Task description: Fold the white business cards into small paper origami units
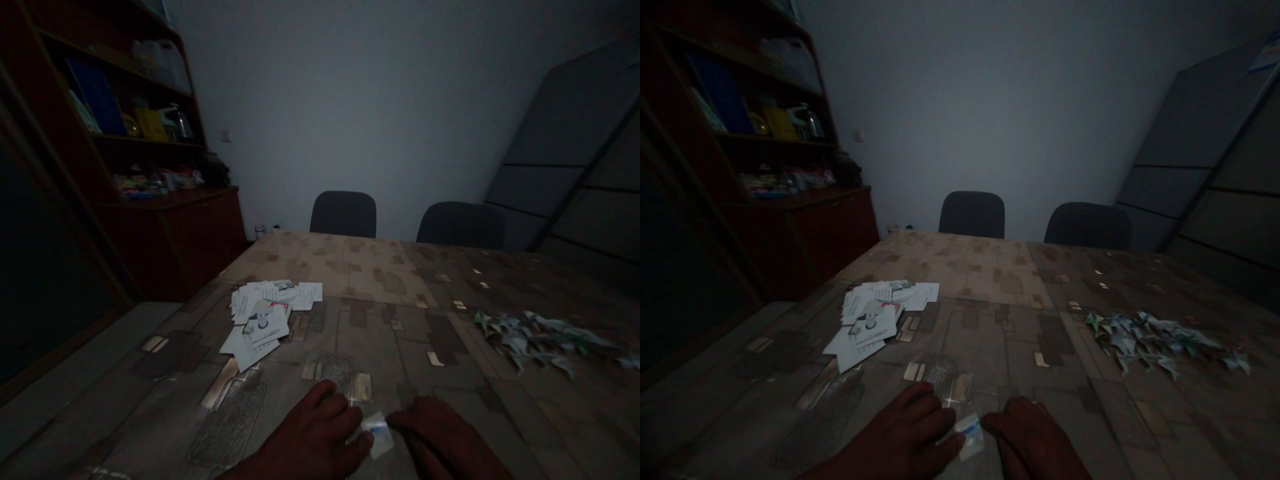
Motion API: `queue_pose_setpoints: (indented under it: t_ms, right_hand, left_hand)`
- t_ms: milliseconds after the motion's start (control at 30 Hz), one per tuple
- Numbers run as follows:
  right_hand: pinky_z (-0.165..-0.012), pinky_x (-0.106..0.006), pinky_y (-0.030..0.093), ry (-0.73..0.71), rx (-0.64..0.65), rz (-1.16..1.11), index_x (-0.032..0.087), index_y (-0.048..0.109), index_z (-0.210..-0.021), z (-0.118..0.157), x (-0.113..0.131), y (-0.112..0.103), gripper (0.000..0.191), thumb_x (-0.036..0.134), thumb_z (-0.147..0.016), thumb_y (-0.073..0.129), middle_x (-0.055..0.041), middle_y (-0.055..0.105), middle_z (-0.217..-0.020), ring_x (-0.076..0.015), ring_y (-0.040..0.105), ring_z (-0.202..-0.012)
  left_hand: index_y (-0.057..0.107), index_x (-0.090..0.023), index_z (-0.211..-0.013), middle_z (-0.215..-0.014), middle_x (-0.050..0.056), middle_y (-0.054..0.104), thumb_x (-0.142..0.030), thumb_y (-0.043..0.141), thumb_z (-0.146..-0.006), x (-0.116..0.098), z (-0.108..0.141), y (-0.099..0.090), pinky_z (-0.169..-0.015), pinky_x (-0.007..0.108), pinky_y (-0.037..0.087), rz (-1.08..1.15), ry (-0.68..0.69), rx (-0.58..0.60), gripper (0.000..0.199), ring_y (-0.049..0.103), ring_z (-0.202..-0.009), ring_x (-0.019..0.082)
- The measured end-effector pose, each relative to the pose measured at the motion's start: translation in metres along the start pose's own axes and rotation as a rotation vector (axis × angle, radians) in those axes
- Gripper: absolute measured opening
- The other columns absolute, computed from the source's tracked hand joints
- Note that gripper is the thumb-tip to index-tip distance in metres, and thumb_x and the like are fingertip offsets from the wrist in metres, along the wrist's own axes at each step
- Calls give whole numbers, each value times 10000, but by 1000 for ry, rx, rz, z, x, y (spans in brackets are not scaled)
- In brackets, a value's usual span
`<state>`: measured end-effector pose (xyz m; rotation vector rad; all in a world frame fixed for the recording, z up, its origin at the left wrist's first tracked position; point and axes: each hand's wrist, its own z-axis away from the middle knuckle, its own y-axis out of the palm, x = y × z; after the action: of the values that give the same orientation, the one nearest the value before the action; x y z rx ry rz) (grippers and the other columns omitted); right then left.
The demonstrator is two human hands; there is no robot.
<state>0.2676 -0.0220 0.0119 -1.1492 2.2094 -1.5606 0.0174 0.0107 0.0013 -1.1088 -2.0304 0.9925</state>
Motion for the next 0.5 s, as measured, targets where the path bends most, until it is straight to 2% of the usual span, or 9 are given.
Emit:
queue_pose_setpoints:
  t_ms: [67, 200, 367, 500]
  right_hand:
    - [-795, -338, 549, 7, 24, -58, 208, 542, -1207, -11, -4, 0, 345, 71, -894, 488, -75, 688, -997, -200, 661, -891]
    - [-811, -374, 538, 33, 93, -93, 226, 588, -1100, -20, -2, 4, 325, 37, -843, 525, -58, 669, -972, -212, 635, -895]
    - [-805, -369, 525, 77, 139, -169, 203, 581, -1074, -12, -3, 5, 285, 37, -857, 496, -72, 642, -964, -213, 606, -891]
    - [-837, -364, 497, 114, 196, -229, 207, 590, -1076, -17, -7, 0, 274, 41, -872, 514, -64, 636, -997, -209, 591, -931]
  left_hand:
    - [586, -218, -1028, -804, -21, 605, -226, 588, -927, 7, -5, -11, -876, 365, 370, 20, 29, 49, 102, 525, -717, 149]
    - [559, -249, -1170, -862, -7, 606, -251, 569, -942, 22, -18, -27, -935, 394, 360, 81, 73, 205, 229, 547, -798, 169]
    - [603, -226, -1104, -932, 0, 632, -214, 526, -966, 28, -24, -25, -972, 407, 339, 104, 135, 184, 158, 545, -798, 157]
    - [607, -185, -1081, -874, -8, 641, -172, 530, -958, 26, -25, -23, -929, 363, 370, 120, 171, 199, 145, 541, -762, 147]
